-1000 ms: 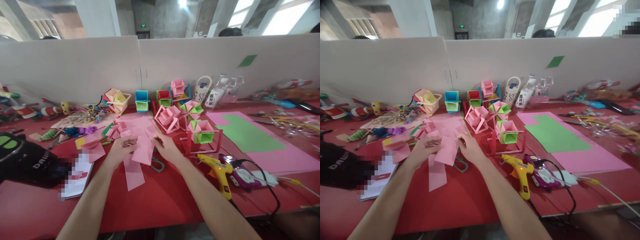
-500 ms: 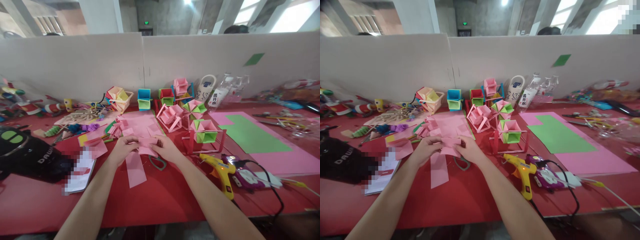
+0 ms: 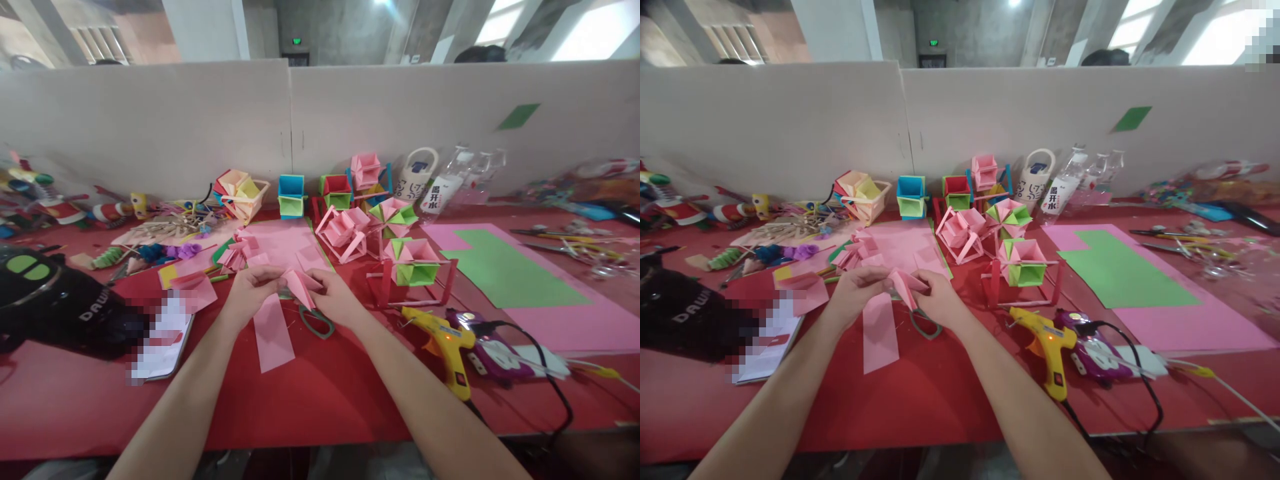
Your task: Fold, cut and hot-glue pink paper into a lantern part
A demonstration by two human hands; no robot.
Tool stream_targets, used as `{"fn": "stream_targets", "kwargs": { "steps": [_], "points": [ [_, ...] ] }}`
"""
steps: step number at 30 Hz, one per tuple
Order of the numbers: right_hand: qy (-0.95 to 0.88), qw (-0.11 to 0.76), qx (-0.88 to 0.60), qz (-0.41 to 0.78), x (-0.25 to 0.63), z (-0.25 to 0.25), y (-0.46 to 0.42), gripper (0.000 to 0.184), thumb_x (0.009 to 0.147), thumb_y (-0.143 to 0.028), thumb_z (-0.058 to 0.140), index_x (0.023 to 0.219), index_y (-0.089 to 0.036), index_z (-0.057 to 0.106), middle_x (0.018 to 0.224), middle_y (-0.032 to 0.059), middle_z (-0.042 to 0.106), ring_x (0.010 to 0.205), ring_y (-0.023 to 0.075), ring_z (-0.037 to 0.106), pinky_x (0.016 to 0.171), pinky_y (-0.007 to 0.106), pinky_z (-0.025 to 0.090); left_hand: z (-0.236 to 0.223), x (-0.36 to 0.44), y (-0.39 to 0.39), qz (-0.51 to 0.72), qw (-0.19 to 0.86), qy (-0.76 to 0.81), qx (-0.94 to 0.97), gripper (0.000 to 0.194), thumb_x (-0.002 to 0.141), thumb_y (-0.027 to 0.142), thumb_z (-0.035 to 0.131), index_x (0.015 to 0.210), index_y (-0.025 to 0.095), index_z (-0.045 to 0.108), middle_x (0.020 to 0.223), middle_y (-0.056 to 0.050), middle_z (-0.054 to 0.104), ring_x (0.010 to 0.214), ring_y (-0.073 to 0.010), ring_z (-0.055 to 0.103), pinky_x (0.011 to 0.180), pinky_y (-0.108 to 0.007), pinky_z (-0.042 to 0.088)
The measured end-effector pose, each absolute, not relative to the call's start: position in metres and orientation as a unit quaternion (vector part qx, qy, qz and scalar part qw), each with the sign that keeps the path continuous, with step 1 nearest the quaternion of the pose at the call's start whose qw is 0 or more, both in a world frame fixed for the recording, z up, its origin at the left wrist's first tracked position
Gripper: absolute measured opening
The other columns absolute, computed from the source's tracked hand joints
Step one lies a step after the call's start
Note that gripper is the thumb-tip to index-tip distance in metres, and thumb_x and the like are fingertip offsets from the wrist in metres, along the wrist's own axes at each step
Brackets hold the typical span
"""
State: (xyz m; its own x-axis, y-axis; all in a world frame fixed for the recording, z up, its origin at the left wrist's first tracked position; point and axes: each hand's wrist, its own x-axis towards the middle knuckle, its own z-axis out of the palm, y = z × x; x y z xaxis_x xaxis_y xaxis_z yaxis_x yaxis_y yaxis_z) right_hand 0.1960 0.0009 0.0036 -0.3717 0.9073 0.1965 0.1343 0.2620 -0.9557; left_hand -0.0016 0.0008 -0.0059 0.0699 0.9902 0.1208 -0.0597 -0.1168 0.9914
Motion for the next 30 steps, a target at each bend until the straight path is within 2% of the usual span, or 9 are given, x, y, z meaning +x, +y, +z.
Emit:
{"fn": "stream_targets", "kwargs": {
  "steps": [3,6,9,11,19,30],
  "points": [
    [-0.655,0.461,-0.374,0.468,0.196,0.006,0.002,0.013,0.085,-0.031,0.06,0.09,-0.019,0.06,0.083,0.0012,0.065,0.075,0.0147,0.06,0.065,0.026,0.047,-0.007,-0.002,0.002,0.529,0.478,0.44,0.546,0.032,0.07,0.029,0.082,0.097,0.014,0.074,0.092,-0.008,0.077,0.083,-0.0206,0.071,0.078,-0.032,0.057],
    [-0.649,0.482,-0.37,0.459,0.197,0.005,0.003,0.02,0.088,-0.039,0.059,0.087,-0.02,0.058,0.082,0.0014,0.062,0.076,0.0146,0.059,0.067,0.027,0.048,-0.006,-0.002,0.002,0.539,0.451,0.442,0.557,0.03,0.071,0.029,0.08,0.096,0.014,0.072,0.091,-0.008,0.076,0.084,-0.0198,0.07,0.075,-0.03,0.057],
    [-0.657,0.48,-0.376,0.443,0.197,0.003,0.003,0.021,0.082,-0.038,0.068,0.088,-0.019,0.06,0.089,0.003,0.063,0.083,0.0165,0.062,0.073,0.029,0.05,-0.005,-0.001,0.002,0.54,0.427,0.451,0.568,0.03,0.072,0.031,0.079,0.095,0.014,0.073,0.094,-0.009,0.076,0.085,-0.0208,0.07,0.076,-0.03,0.058],
    [-0.662,0.478,-0.389,0.427,0.196,0.001,0.003,0.02,0.08,-0.036,0.07,0.087,-0.019,0.061,0.087,0.003,0.065,0.081,0.0169,0.062,0.073,0.029,0.05,-0.007,-0.001,0.002,0.534,0.414,0.462,0.575,0.031,0.073,0.032,0.078,0.098,0.014,0.074,0.098,-0.01,0.076,0.087,-0.0217,0.071,0.077,-0.032,0.058],
    [-0.67,0.495,-0.408,0.372,0.194,0.002,0.001,0.021,0.091,-0.036,0.058,0.081,-0.019,0.064,0.079,0.0023,0.065,0.075,0.0164,0.06,0.072,0.029,0.048,-0.007,0.002,-0.001,0.494,0.375,0.466,0.631,0.029,0.079,0.031,0.072,0.106,0.019,0.077,0.106,-0.008,0.076,0.099,-0.0237,0.07,0.09,-0.035,0.056],
    [-0.64,0.526,-0.418,0.373,0.194,-0.002,0.004,0.019,0.085,-0.037,0.065,0.082,-0.019,0.065,0.081,0.0037,0.066,0.074,0.0167,0.061,0.067,0.028,0.05,-0.005,0.008,-0.004,0.489,0.375,0.453,0.645,0.024,0.079,0.028,0.072,0.1,0.02,0.079,0.099,-0.006,0.078,0.091,-0.0231,0.073,0.083,-0.033,0.058]
  ]
}}
